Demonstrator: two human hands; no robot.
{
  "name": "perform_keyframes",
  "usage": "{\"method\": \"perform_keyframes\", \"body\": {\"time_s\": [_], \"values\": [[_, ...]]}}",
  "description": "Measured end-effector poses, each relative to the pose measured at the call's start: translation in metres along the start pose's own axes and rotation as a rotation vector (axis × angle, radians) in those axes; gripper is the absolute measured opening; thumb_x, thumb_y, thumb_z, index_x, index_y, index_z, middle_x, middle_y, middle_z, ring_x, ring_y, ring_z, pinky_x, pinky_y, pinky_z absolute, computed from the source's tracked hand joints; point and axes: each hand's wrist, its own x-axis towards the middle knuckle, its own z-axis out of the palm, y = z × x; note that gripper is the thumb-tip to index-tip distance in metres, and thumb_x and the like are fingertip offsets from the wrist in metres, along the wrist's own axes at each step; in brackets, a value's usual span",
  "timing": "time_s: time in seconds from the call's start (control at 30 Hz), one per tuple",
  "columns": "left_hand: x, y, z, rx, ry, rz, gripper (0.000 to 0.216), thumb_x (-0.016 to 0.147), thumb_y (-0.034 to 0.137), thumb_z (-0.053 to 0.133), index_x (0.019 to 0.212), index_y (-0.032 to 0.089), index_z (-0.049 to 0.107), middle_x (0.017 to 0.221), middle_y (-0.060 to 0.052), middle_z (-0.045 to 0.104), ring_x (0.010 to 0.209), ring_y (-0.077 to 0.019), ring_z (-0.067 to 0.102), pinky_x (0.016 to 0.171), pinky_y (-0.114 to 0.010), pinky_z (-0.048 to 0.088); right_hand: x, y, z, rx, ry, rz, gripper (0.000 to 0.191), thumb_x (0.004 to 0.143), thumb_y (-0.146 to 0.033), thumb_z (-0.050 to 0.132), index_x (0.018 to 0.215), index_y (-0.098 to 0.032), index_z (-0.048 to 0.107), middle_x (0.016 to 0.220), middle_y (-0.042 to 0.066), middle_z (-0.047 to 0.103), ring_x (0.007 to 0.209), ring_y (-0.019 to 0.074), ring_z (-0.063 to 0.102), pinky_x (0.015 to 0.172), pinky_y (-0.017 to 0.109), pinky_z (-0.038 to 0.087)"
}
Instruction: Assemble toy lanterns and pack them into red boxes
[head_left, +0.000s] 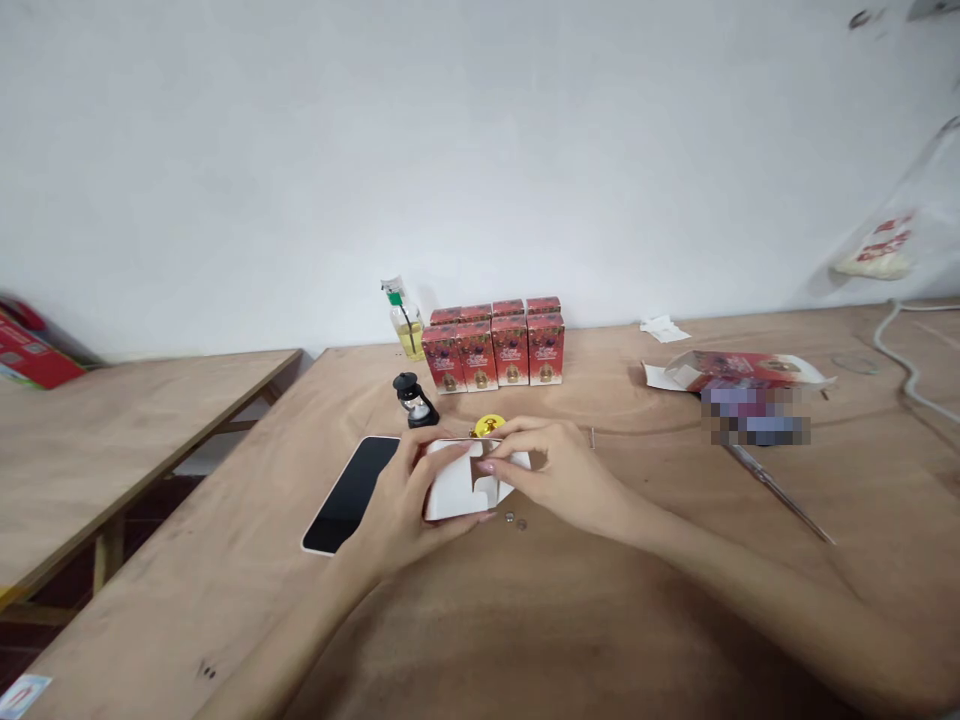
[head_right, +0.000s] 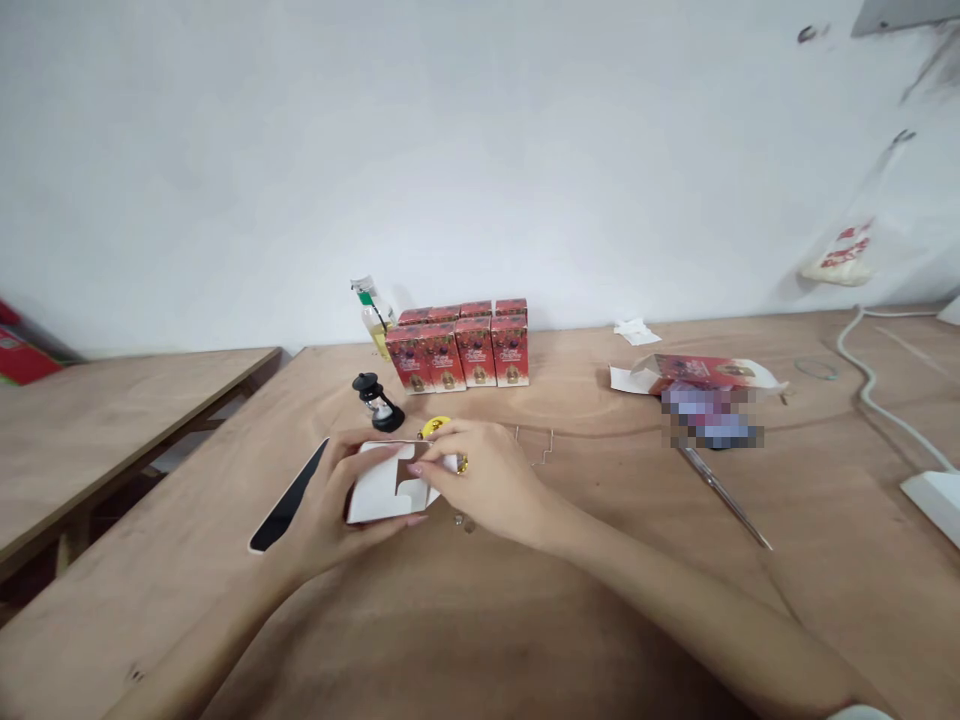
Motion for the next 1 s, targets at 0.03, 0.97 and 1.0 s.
{"method": "perform_keyframes", "body": {"time_s": [0.03, 0.97, 1.0], "values": [[0.0, 0.0, 0.001, 0.012, 0.015, -0.002, 0.066, 0.076, 0.04, 0.071, 0.13, 0.026, 0.037, 0.114, -0.012, 0.047, 0.104, -0.025, 0.054, 0.08, -0.039, 0.053, 0.001, 0.002, -0.001, 0.017, 0.006, 0.013, 0.008, 0.081, -0.024, 0.067, 0.08, -0.025, 0.074, 0.099, 0.0, 0.071, 0.092, 0.0168, 0.065, 0.081, 0.031, 0.049], [0.005, 0.026, -0.013, -0.146, 0.212, -0.107, 0.032, 0.074, 0.02, 0.063, 0.104, 0.022, 0.052, 0.102, -0.008, 0.058, 0.096, -0.023, 0.059, 0.077, -0.037, 0.052, -0.005, -0.003, 0.008, 0.74, -0.12, 0.015, 0.022, 0.074, -0.036, 0.074, 0.088, -0.021, 0.065, 0.115, 0.005, 0.06, 0.102, 0.0172, 0.061, 0.085, 0.032, 0.052], [0.006, 0.027, -0.013, -0.141, 0.211, -0.085, 0.035, 0.073, 0.019, 0.064, 0.105, 0.022, 0.051, 0.102, -0.008, 0.059, 0.096, -0.0232, 0.06, 0.078, -0.038, 0.052, -0.006, -0.005, 0.009, 0.761, -0.134, 0.063, 0.025, 0.071, -0.035, 0.077, 0.086, -0.021, 0.062, 0.112, 0.005, 0.061, 0.098, 0.0171, 0.062, 0.08, 0.031, 0.053]]}}
